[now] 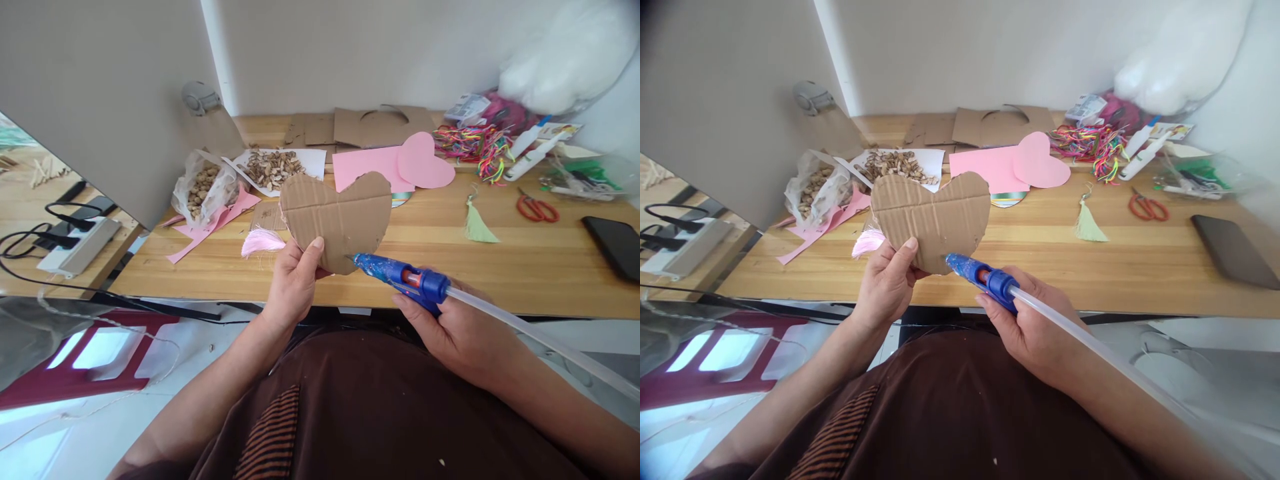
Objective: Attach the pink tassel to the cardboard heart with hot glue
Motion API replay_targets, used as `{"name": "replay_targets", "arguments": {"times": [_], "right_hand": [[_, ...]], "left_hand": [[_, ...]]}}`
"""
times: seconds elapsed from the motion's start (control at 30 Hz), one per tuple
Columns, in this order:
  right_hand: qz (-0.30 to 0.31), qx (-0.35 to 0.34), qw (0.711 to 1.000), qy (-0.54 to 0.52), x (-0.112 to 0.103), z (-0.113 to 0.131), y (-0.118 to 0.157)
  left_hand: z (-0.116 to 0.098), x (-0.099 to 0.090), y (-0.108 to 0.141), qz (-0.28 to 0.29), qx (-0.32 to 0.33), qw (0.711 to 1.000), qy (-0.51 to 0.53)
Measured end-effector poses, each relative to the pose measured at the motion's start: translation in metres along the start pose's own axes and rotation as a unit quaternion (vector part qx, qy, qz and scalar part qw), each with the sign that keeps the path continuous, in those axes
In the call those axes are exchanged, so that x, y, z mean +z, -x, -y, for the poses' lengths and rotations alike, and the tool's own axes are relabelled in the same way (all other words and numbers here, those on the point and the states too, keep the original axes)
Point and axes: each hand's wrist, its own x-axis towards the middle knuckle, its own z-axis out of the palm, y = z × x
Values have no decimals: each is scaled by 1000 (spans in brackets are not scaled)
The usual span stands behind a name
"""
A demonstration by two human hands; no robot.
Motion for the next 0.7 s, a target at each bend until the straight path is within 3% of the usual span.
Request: {"name": "replay_targets", "arguments": {"times": [0.7], "right_hand": [[21, 6, 1000, 18, 0, -2, 2]], "left_hand": [[1, 0, 0, -7, 1, 1000, -6]]}}
